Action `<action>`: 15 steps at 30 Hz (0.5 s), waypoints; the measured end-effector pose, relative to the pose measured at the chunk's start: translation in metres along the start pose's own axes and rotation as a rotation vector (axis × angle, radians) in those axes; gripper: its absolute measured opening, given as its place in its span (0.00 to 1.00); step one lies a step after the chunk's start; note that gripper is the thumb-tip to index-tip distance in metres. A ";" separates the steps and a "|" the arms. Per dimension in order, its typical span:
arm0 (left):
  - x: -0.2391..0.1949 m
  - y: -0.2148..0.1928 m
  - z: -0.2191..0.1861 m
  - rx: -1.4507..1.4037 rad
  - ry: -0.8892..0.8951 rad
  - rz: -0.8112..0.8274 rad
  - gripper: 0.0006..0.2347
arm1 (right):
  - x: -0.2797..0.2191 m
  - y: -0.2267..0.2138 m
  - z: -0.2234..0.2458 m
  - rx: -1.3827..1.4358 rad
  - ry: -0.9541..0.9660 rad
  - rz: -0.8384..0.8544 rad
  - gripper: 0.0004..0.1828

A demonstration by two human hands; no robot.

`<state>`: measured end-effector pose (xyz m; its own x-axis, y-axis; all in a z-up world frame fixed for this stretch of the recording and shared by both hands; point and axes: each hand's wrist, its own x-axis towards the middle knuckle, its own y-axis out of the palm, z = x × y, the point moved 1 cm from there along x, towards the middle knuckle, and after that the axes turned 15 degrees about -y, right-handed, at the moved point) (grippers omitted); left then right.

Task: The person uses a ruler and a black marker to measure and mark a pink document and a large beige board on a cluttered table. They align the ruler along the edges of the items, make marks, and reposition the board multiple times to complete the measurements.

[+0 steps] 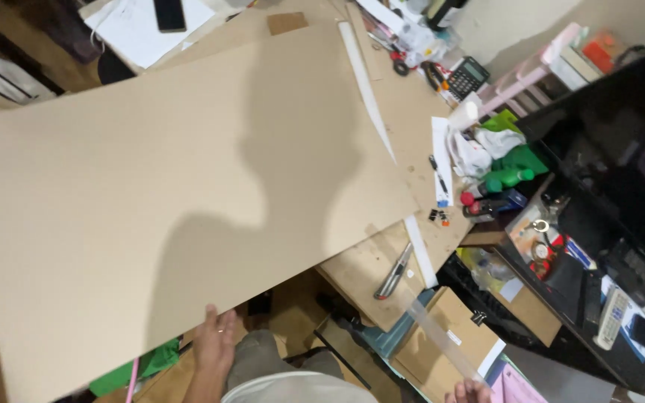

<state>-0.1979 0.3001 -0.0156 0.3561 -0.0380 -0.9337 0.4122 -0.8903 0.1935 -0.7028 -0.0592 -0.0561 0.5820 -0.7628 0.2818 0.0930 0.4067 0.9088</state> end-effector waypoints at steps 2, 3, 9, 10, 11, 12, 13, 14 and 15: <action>0.016 -0.022 -0.022 0.010 0.011 -0.035 0.14 | 0.000 0.017 -0.019 -0.298 0.031 -0.356 0.15; 0.023 -0.034 -0.033 0.027 0.029 -0.061 0.13 | -0.003 0.025 -0.026 -0.591 0.054 -0.706 0.14; 0.019 -0.070 -0.095 0.087 0.017 -0.209 0.17 | 0.062 0.121 -0.118 -0.703 0.067 -0.811 0.07; 0.035 -0.081 -0.098 0.099 0.016 -0.209 0.17 | 0.063 0.108 -0.123 -0.702 0.061 -0.822 0.07; 0.047 -0.095 -0.100 0.145 0.051 -0.210 0.15 | 0.057 0.101 -0.122 -0.705 0.062 -0.858 0.06; 0.060 -0.109 -0.101 0.190 0.086 -0.210 0.14 | 0.050 0.093 -0.121 -0.708 0.064 -0.894 0.06; 0.036 -0.102 -0.105 0.213 0.071 -0.213 0.14 | 0.055 0.110 -0.128 -0.718 0.054 -0.917 0.06; 0.013 -0.094 -0.110 0.429 0.020 -0.255 0.16 | 0.061 0.126 -0.135 -0.850 0.081 -0.898 0.08; -0.009 -0.082 -0.117 0.641 -0.026 -0.290 0.21 | 0.074 0.139 -0.144 -0.978 0.111 -0.870 0.11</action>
<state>-0.1367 0.4266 0.0120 0.2831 0.2376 -0.9292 -0.0905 -0.9579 -0.2725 -0.5305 0.0129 0.0468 0.0937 -0.9325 -0.3489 0.9850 0.0358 0.1688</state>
